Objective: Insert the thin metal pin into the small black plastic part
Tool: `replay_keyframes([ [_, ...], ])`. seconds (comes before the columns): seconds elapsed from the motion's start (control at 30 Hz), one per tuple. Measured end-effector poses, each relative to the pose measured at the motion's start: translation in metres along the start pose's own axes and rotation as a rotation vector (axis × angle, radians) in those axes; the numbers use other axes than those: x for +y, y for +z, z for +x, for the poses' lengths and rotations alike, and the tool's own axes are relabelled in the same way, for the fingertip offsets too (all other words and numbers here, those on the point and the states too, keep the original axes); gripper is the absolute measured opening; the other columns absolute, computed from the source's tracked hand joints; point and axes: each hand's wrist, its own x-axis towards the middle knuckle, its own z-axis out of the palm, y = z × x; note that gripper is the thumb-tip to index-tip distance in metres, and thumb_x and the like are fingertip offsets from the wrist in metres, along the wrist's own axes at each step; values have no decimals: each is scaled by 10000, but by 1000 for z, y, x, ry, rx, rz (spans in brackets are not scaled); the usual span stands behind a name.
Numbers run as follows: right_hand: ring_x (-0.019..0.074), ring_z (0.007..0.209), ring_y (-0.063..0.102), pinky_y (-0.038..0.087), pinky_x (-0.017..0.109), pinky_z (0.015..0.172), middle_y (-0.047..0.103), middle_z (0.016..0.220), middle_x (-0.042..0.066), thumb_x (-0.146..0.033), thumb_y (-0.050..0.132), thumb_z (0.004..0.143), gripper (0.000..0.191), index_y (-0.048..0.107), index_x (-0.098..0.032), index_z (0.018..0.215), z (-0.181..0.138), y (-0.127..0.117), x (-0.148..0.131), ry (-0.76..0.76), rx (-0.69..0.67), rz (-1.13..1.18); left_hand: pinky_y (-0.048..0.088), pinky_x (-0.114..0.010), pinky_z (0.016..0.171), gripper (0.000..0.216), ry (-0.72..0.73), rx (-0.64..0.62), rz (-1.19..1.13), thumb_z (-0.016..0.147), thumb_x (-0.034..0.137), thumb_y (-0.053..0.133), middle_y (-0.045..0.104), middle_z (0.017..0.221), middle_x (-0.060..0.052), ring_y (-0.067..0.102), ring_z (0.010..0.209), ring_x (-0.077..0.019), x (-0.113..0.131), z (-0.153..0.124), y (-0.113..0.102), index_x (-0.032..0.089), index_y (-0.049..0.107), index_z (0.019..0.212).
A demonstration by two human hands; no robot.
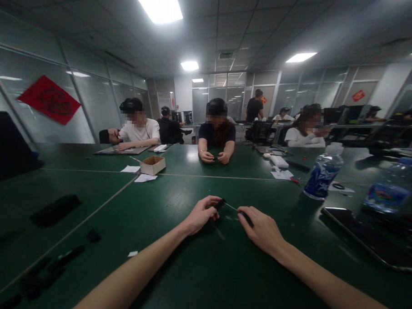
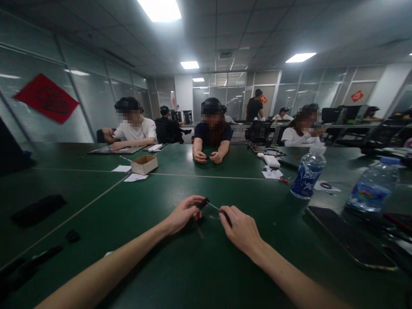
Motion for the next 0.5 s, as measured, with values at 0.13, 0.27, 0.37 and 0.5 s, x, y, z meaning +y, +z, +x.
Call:
replay_keyframes([
  [0.13,160,691,590,480,273,578,618,909,78,-354,340,930,333,579,-176,1080,0,1,1,20,14,-25,421,-215,587,390,14,8,-9,708,111,495,591,1005,-85,546,648,-98,0,0,0,158,550,1091],
  [0.27,159,686,594,479,266,570,617,909,69,-363,354,931,324,587,-194,1080,-1,3,2,3,49,-29,423,-217,591,376,9,14,-21,716,136,531,588,992,-87,549,647,-97,2,-1,2,155,547,1092],
  [0.37,153,683,592,485,261,569,611,932,74,-368,359,934,324,583,-194,1091,-1,3,2,-27,61,-19,430,-222,593,356,11,28,-30,726,163,568,580,996,-89,552,650,-97,3,-2,2,159,542,1081],
  [0.5,148,685,584,491,256,570,597,944,76,-349,373,932,310,585,-187,1089,-2,2,2,-95,38,-29,435,-226,594,327,28,40,-42,739,178,592,574,1019,-96,556,652,-98,2,-2,3,157,536,1060],
])
